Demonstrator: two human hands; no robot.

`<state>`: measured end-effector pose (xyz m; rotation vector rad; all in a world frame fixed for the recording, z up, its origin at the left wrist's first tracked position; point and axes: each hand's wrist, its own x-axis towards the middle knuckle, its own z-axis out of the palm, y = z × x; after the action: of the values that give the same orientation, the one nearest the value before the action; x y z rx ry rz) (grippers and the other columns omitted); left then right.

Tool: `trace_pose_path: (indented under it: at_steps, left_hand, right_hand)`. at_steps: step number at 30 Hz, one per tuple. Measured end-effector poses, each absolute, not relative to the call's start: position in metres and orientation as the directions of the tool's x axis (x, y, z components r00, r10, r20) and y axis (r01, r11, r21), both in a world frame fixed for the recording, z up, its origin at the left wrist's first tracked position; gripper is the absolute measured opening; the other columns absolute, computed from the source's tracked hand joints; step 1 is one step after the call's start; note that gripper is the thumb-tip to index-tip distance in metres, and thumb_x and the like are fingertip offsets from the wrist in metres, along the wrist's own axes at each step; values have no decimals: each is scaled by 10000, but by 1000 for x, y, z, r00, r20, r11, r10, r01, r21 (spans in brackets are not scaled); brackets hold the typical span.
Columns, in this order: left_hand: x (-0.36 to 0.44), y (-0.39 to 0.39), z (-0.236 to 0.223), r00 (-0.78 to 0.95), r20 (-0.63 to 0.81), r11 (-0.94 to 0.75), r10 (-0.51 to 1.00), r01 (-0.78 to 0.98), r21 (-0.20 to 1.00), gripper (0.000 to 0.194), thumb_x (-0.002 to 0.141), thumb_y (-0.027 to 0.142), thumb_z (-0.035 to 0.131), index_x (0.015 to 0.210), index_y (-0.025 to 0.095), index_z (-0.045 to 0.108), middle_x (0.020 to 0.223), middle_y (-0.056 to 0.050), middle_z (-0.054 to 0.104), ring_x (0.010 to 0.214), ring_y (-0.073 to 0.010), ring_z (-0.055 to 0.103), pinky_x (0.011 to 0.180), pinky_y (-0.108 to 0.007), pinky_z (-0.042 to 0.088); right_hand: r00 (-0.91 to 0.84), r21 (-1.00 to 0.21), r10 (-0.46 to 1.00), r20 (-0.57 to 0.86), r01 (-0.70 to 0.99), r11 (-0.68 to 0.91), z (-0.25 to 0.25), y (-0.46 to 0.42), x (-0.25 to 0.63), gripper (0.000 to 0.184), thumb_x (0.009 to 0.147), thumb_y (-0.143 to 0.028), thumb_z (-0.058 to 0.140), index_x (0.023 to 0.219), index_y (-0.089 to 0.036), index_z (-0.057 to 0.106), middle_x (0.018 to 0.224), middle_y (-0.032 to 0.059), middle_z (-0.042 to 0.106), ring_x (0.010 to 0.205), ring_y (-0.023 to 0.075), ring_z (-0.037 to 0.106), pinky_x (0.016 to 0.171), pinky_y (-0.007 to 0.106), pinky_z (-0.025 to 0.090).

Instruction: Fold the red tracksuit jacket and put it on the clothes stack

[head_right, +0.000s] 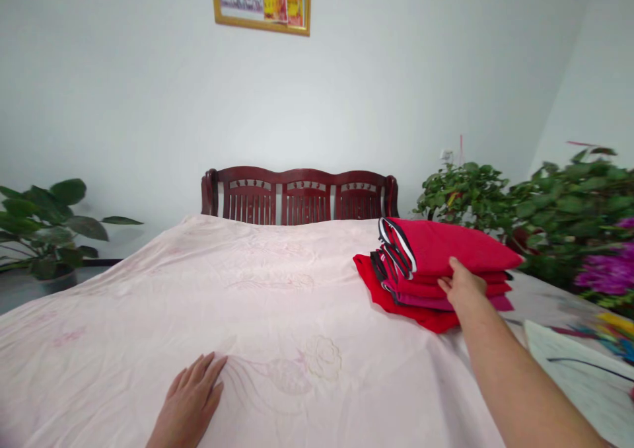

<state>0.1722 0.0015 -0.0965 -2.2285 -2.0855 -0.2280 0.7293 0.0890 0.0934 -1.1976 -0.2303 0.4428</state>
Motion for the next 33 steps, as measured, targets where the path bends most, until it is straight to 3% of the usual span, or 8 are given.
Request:
trace_pose_path:
  at_steps: [5,10,13,19,24,28,30,33]
  left_hand:
    - [171,1,-96,65,168,-79,984,994,75,508,939,236,362,1421,251,519,1511,-72,486,1429,-253,386,1181,-471,273]
    - [167,5,-102,56,200,-93,978,979,180,510,925,242,371,1407,193,528,1494,-101,499,1420,-269,395,1181,-485,274]
    - [161,9,-110,1,279,-109,960,922,371,524,943,289,347,1430,145,473,1445,-128,538,1369,-267,460,1160,-482,320]
    - [154,12,-113,-333,289,-92,898,500,861,601,952,511,358,1458,186,370,1458,-141,488,1334,-280,494,1146,-489,362]
    - [155,9,-100,-494,234,-101,837,281,954,632,935,581,373,1441,203,400,1463,-137,486,1370,-294,451,1178,-494,308]
    - [156,10,-97,-490,185,-137,852,132,982,624,939,593,356,1429,213,420,1411,-137,535,1271,-290,556,1110,-483,413]
    - [158,8,-94,-474,208,-163,856,134,977,597,946,580,352,1401,207,450,1398,-136,543,1263,-289,557,1109,-500,410]
    - [164,-1,-90,-400,370,-262,838,299,917,495,960,505,391,1350,220,501,1388,-114,547,1291,-278,520,1131,-514,374]
  right_hand:
    - [916,-913,369,-157,-277,299,125,90,719,491,708,-71,694,1104,-276,488,1161,94,614,713,149,594,604,363,514]
    - [839,-875,491,235,-37,482,170,80,694,231,720,-120,650,899,-236,563,945,47,658,637,113,551,556,298,479]
    - [687,-869,617,384,43,493,196,71,663,177,720,-97,627,855,-211,620,748,-21,633,585,69,532,577,245,440]
    - [40,-938,968,249,261,231,174,27,554,515,675,-121,599,1171,-231,683,788,16,736,590,167,646,550,280,439]
    - [-614,-823,781,-110,497,275,76,-13,473,457,744,-229,628,1193,-210,709,823,6,726,714,144,649,637,231,474]
    - [-387,-769,919,72,566,298,15,-19,471,596,738,-194,567,1333,-195,606,1135,81,699,1012,209,646,887,317,498]
    - [-267,-685,947,177,658,313,-2,-17,484,656,733,-235,603,1386,-195,552,1350,115,595,1246,256,535,1074,383,387]
    - [-132,-675,986,103,718,167,-22,-14,501,773,771,-364,613,1488,-164,406,1488,155,464,1345,290,451,1122,430,329]
